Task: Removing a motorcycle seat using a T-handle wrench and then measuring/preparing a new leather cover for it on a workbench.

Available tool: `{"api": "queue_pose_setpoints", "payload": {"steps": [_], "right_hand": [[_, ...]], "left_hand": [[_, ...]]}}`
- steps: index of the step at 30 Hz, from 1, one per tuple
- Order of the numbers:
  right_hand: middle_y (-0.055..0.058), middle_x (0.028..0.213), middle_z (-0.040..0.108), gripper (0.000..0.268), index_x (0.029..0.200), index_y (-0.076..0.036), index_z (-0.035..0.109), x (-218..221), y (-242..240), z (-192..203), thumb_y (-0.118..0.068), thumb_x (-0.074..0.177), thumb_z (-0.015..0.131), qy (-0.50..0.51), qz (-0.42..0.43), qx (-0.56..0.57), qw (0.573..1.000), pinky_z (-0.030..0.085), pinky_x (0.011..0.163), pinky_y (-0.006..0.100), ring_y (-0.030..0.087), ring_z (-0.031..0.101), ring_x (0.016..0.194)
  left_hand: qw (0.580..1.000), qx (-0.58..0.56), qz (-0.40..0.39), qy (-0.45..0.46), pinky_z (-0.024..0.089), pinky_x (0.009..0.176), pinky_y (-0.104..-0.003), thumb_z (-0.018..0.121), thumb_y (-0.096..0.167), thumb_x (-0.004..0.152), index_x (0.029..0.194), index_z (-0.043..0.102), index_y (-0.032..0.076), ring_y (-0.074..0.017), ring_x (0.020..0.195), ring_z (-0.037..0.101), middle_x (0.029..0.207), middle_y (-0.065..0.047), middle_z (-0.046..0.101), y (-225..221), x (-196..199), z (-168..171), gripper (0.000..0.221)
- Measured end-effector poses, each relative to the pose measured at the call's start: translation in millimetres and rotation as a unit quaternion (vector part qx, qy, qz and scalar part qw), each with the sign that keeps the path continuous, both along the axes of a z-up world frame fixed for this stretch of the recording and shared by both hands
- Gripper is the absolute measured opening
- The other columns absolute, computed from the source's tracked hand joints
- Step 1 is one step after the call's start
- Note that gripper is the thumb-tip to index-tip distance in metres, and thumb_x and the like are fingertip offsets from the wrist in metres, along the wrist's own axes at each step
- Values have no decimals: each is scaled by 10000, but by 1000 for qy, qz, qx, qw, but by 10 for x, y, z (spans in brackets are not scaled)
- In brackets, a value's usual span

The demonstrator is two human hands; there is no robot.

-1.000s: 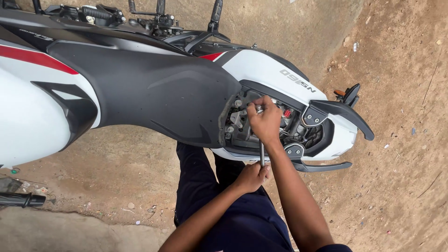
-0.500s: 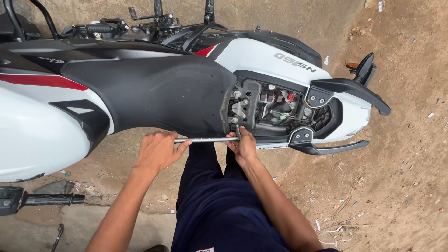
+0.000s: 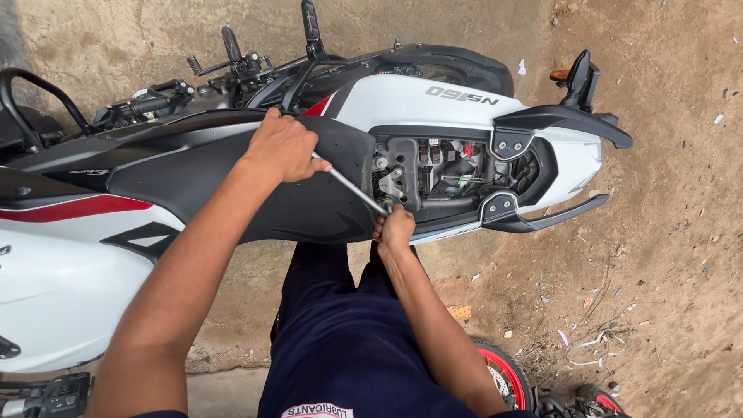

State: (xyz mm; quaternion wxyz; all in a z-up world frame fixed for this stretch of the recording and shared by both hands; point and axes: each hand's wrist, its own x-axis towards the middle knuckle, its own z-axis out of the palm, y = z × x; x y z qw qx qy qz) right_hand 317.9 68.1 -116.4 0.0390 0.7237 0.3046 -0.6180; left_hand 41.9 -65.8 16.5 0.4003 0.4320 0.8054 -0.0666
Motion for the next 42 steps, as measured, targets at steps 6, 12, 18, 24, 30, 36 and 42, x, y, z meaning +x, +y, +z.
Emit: {"api": "queue_pose_setpoints", "payload": {"steps": [6, 12, 18, 24, 30, 36, 42], "right_hand": [[273, 855, 737, 280, 1037, -17, 655, -110, 100, 306, -280, 956, 598, -108, 519, 306, 791, 514, 824, 528, 456, 688, 858], [257, 882, 744, 311, 994, -14, 672, -334, 217, 760, -304, 890, 634, -87, 599, 292, 740, 540, 877, 518, 452, 719, 910], [163, 755, 774, 295, 922, -28, 702, -275, 390, 903, -306, 835, 745, -55, 519, 187, 832, 556, 728, 337, 261, 774, 753], [5, 796, 661, 158, 963, -62, 653, 311, 536, 468, -171, 936, 764, 177, 254, -5, 951, 454, 598, 223, 89, 573, 670], [-6, 815, 668, 290, 1185, -45, 703, 363, 679, 425, -221, 955, 681, 221, 292, 46, 929, 533, 628, 252, 79, 598, 676], [126, 804, 771, 390, 1161, 61, 696, 265, 269, 636, -275, 963, 681, 115, 462, 312, 822, 575, 668, 326, 188, 743, 688], [192, 774, 730, 358, 1120, 53, 712, 158, -61, 592, -281, 993, 688, 13, 435, 416, 798, 571, 675, 427, 349, 732, 712]], "left_hand": [[923, -154, 239, -260, 571, 929, -451, 320, 593, 1015, 1057, 706, 107, -183, 793, 753, 668, -64, 638, -932, 1559, -386, 623], [808, 75, 528, -251, 554, 790, -485, 666, 428, 902, 877, 701, 31, -374, 814, 735, 770, -172, 746, -175, 3294, -1090, 400], [782, 164, 574, -181, 551, 699, -484, 599, 516, 974, 775, 707, 20, -378, 675, 713, 644, -195, 683, 252, 3197, -789, 546], [850, 187, 469, -150, 539, 634, -481, 613, 487, 946, 719, 706, 34, -384, 575, 672, 572, -195, 644, -210, 3253, -385, 515], [906, 190, 368, -93, 516, 600, -479, 635, 502, 941, 531, 624, 2, -354, 520, 617, 540, -156, 618, -646, 2956, 41, 647], [920, 127, 368, -48, 533, 640, -479, 570, 476, 988, 653, 675, 33, -342, 542, 653, 607, -133, 645, -901, 1976, -51, 565], [904, 63, 420, -57, 542, 689, -443, 559, 539, 1021, 682, 736, 20, -297, 604, 688, 589, -140, 682, -850, 776, -80, 645]]}}
